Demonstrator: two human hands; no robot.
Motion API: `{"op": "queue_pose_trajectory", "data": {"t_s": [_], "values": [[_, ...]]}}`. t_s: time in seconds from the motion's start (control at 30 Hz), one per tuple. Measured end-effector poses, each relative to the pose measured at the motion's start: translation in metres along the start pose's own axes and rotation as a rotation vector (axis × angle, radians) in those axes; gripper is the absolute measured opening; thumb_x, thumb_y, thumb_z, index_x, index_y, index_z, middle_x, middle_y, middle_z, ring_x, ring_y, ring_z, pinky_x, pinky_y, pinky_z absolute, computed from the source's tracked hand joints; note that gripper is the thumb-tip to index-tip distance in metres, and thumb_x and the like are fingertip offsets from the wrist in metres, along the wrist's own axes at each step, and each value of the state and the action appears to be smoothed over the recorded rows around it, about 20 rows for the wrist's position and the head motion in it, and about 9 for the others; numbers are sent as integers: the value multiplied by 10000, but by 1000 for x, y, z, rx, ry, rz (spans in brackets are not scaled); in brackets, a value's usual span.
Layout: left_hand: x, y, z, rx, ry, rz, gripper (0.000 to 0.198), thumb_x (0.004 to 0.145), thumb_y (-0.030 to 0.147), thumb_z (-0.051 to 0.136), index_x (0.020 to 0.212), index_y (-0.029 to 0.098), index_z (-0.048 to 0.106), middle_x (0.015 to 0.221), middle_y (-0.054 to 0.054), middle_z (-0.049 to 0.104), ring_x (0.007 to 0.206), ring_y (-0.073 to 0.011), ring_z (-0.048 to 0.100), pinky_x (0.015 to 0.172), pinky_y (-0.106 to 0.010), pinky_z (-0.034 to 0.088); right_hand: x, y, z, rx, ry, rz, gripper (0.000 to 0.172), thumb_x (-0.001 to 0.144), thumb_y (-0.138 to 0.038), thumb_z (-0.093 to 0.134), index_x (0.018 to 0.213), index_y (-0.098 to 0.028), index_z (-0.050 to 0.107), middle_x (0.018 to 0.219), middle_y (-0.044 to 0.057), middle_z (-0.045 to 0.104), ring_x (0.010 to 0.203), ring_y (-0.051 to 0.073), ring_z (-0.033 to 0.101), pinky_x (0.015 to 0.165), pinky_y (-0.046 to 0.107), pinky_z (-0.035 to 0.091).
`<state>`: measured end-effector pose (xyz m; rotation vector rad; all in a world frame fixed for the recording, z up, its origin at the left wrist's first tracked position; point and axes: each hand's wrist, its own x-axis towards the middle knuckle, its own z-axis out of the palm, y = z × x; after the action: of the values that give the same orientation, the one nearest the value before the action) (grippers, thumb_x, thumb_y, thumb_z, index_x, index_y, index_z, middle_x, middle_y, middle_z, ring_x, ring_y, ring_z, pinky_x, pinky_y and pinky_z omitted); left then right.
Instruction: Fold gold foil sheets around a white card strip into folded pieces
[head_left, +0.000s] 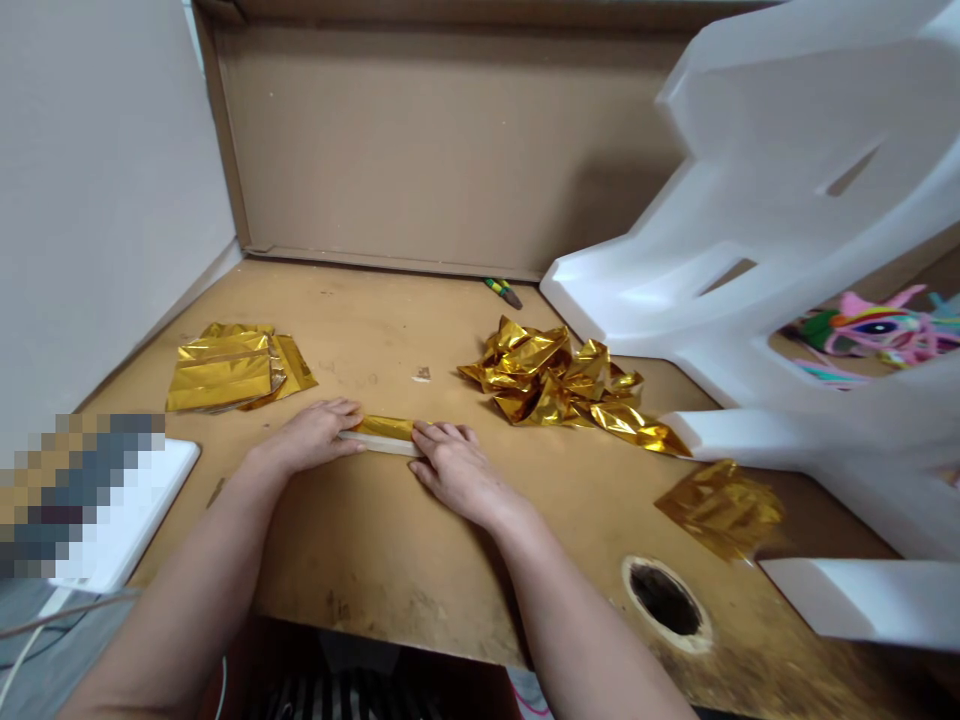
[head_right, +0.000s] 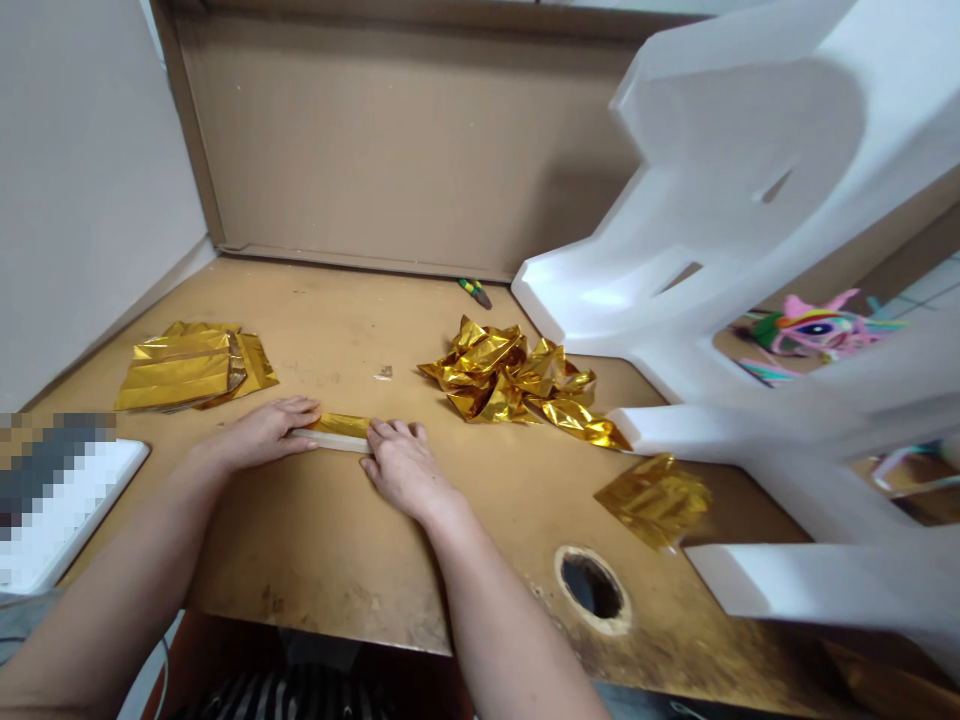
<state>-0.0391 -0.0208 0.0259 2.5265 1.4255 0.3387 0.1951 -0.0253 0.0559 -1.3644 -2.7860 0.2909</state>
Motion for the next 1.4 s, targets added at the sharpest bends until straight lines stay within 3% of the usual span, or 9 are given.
{"op": "queue_pose_trajectory", "data": {"t_s": [0.23,0.5,0.63,0.83,1.0,1.2,1.3,1.4], "values": [[3,15,4,11,43,43,366,858,397,536,1108,143,622,1285,-134,561,1254,-268,456,1046,-405,363,1,1,2,-3,-4,2,363,852,-247,516,1193,-137,572,1298,146,549,1127,257,484,949,418,326],[5,25,11,-86,-20,92,333,861,332,528,1131,164,624,1226,-109,611,1140,-232,558,994,-356,423,1,2,7,8,43,-17,347,862,-290,515,1164,-132,582,1249,167,570,1136,258,486,972,452,324],[6,22,13,-142,0,127,369,846,303,550,1191,179,590,1240,-102,604,1146,-225,555,999,-367,417,4,-4,19,54,84,-84,552,868,-414,487,1333,-120,439,1366,195,469,1291,283,372,1064,526,215],[7,22,13,-223,15,188,365,845,248,536,1202,183,581,1246,-93,602,1139,-201,561,992,-349,424,11,-17,32,136,-60,-150,796,853,-520,461,1446,-50,214,1486,234,257,1394,294,190,1113,527,127],[7,19,15,-189,10,175,371,851,274,531,1208,187,582,1275,-95,584,1176,-211,539,1017,-372,404,8,-14,26,101,-128,-78,801,855,-547,438,1437,-33,241,1501,238,193,1405,301,129,1120,512,132],[8,24,12,-73,-8,58,327,876,365,499,1081,160,650,1176,-119,639,1113,-242,578,977,-372,438,1,-1,22,48,-108,-14,813,855,-599,381,1433,-39,268,1498,231,209,1397,311,165,1105,492,197],[10,35,15,-55,-10,43,449,892,455,457,1170,126,585,1231,-152,598,1159,-258,543,1001,-384,412,1,0,22,31,-113,-1,841,834,-624,397,1440,-57,261,1501,218,209,1398,315,158,1108,499,183],[13,47,22,-62,-34,85,717,866,603,402,1359,83,381,1424,-193,396,1334,-286,345,1084,-417,303,2,-4,18,29,-182,37,891,831,-629,386,1440,-2,216,1504,236,165,1404,315,127,1121,492,141]]}}
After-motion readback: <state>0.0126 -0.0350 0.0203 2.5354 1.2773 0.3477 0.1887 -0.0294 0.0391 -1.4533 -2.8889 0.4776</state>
